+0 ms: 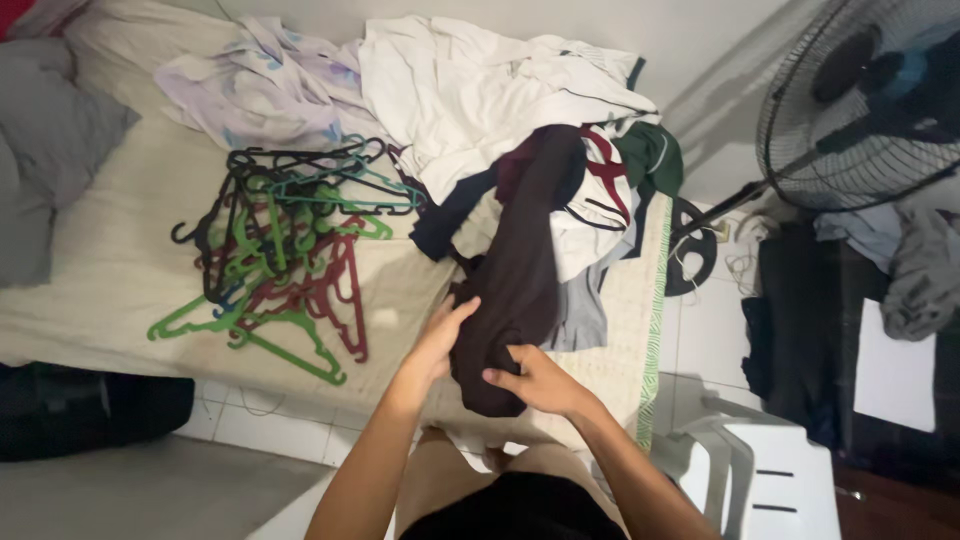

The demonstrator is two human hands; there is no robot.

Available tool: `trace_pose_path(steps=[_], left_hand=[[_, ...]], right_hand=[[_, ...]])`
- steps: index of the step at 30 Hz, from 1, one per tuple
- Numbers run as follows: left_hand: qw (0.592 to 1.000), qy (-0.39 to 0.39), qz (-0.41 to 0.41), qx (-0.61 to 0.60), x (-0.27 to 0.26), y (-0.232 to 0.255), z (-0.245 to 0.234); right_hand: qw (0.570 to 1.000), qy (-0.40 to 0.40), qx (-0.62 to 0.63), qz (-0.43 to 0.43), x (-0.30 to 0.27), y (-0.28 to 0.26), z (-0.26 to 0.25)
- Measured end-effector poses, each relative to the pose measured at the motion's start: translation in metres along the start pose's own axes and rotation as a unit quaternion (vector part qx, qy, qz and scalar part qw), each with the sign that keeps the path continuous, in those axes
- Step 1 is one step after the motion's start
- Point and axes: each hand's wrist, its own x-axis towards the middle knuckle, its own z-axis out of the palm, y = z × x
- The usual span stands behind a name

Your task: The person takes several t-shirts from a pile on a bed, places each on a plastic hanger, and hangs them on a wall-mounted clothing rack. The garments include white, olive, black, maroon, and navy shirts.

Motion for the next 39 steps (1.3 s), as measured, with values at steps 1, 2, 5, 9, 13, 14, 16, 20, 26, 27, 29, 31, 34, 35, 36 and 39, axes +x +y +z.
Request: trace_pose_path(steps=[1,2,5,9,13,14,16,20,26,27,29,31,34,35,36,39], left_hand=[[0.995,0.042,0.032,0.083,0.002,-0.006,0.006],[0.981,0.083,0.064,0.166,0.001,-0.011,0.012],[0.990,0.020,0.066,0.121,-0.019,-0.020,0.018],[0.990,-0.046,0.034,0.126,-0.057,-0.013,0.018],[0.932,-0.109,0.117,0.324,-0.082,-0.011,0.009],[0.906,-0.115,0.148,0.380,-0.085,-0.016,0.003],[0.960,0.013,0.123,0.251,-0.080,-0.021,-0.012],[0.962,-0.007,0.200,-0.186,-0.079,-0.034,-0.073],[0.933,0.042,0.210,-0.288,-0.088,-0.023,-0.090],[0.928,0.020,0.223,-0.296,-0.091,-0.019,-0.085],[0.915,-0.046,0.260,-0.304,-0.100,-0.009,-0.074],[0.911,-0.037,0.248,-0.328,-0.109,0.001,-0.063],[0.911,0.024,0.268,-0.312,-0.115,0.031,-0.054],[0.911,0.055,0.282,-0.297,-0.118,0.041,-0.051],[0.909,0.147,0.385,-0.057,-0.121,0.048,-0.044],[0.699,0.226,0.506,0.451,-0.139,0.061,-0.015]], right_hand=[[0.999,-0.033,0.032,0.008,-0.004,0.008,-0.001],[0.999,-0.038,0.036,0.006,-0.008,0.017,-0.006],[0.984,-0.009,0.172,0.050,-0.011,0.048,-0.023],[0.836,0.108,0.508,0.176,0.000,0.073,-0.030],[0.750,0.071,0.648,0.115,0.044,0.065,-0.023],[0.789,0.075,0.599,0.116,0.052,0.061,-0.020],[0.859,0.084,0.493,0.108,0.060,0.053,-0.022],[0.835,-0.097,0.540,0.036,0.050,0.055,-0.014],[0.844,-0.041,0.521,0.120,0.054,0.069,-0.011],[0.866,0.029,0.471,0.163,0.060,0.072,-0.013],[0.875,0.101,0.434,0.190,0.064,0.077,-0.014],[0.863,0.109,0.468,0.158,0.063,0.080,-0.014],[0.803,0.121,0.538,0.225,0.051,0.078,-0.016],[0.787,0.106,0.568,0.215,0.048,0.075,-0.016],[0.770,0.091,0.597,0.205,0.044,0.070,-0.018],[0.771,-0.009,0.609,0.186,0.041,0.049,-0.025]])
